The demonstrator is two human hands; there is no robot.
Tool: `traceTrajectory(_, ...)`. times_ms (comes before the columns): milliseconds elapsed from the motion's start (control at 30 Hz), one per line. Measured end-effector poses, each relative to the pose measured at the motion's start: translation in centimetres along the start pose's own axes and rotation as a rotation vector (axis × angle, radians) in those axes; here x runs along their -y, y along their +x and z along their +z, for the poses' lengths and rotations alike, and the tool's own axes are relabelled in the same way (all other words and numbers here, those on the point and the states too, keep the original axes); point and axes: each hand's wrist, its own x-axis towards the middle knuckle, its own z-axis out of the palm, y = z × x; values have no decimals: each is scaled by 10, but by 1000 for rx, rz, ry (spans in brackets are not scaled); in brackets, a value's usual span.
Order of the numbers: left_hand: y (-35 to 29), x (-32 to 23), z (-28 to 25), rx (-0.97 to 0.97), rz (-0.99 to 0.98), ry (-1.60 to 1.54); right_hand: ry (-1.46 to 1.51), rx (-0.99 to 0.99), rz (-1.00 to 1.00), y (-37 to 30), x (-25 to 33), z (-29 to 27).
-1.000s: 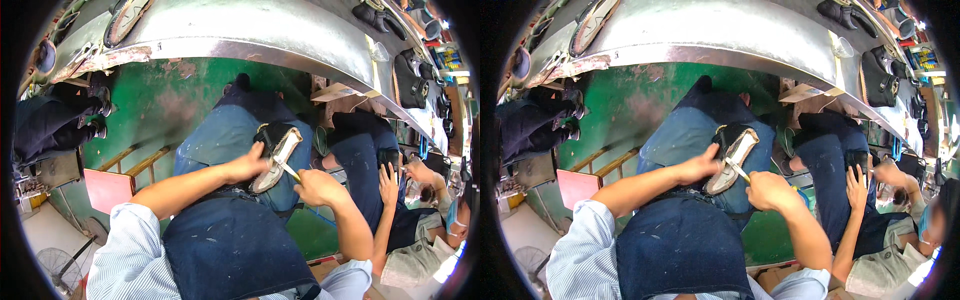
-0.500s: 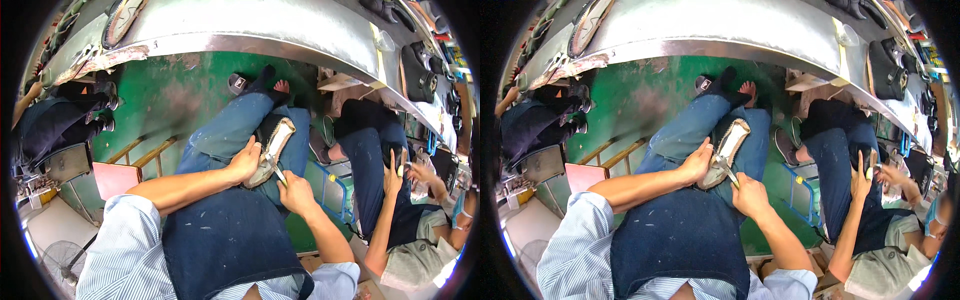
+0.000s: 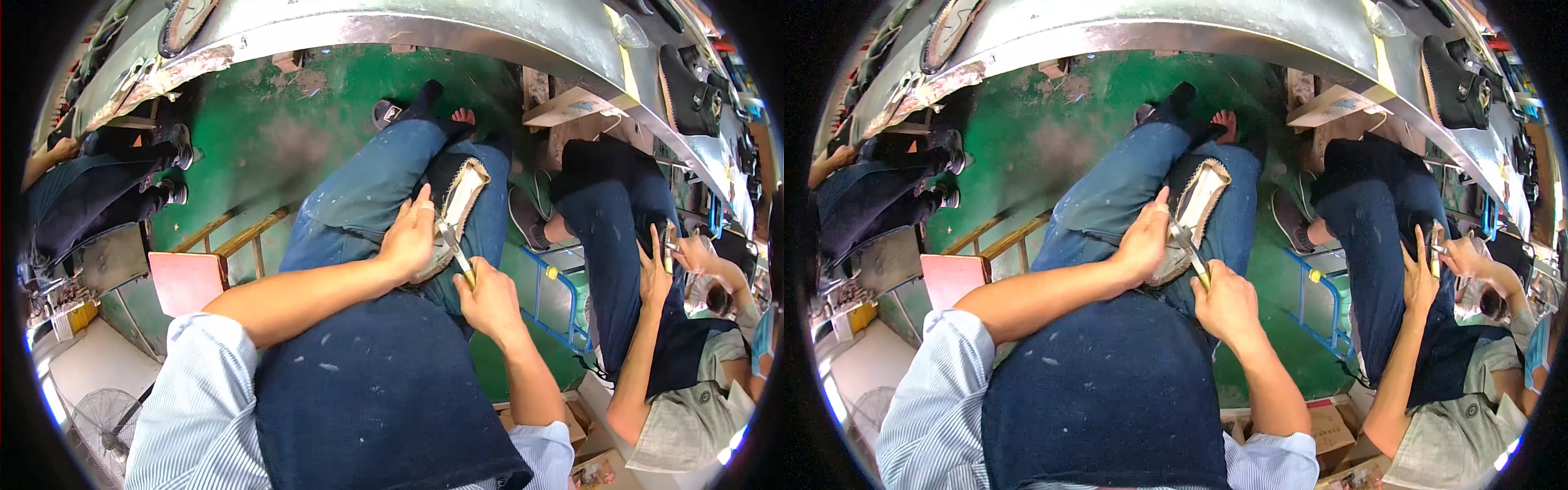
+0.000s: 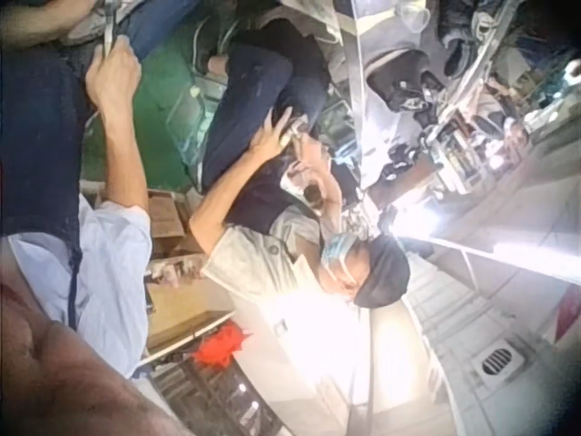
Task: Pulling and securing the shoe upper over a last using lasting pincers.
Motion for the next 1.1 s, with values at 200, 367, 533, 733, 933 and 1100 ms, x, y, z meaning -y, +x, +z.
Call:
traceTrajectory(200, 3, 0, 3, -69, 205, 412, 185, 168, 88, -1, -4, -7)
traceTrajectory(367, 7, 1, 0, -67, 304, 374, 326, 339, 191, -2, -30, -26)
traceTrajectory(533, 2, -6, -3, 11, 293, 403, -128, -392, -312, 27, -33, -10)
traceTrajectory(733, 1, -16, -17, 145, 301, 543, 200, -124, 38, 42, -48, -4)
traceTrajectory(933, 10, -26, -22, 234, 279, 603, 401, 223, 190, 44, -60, -45)
traceTrajectory(1100, 17, -34, -26, 332, 303, 672, 155, -221, -267, 81, -28, -42)
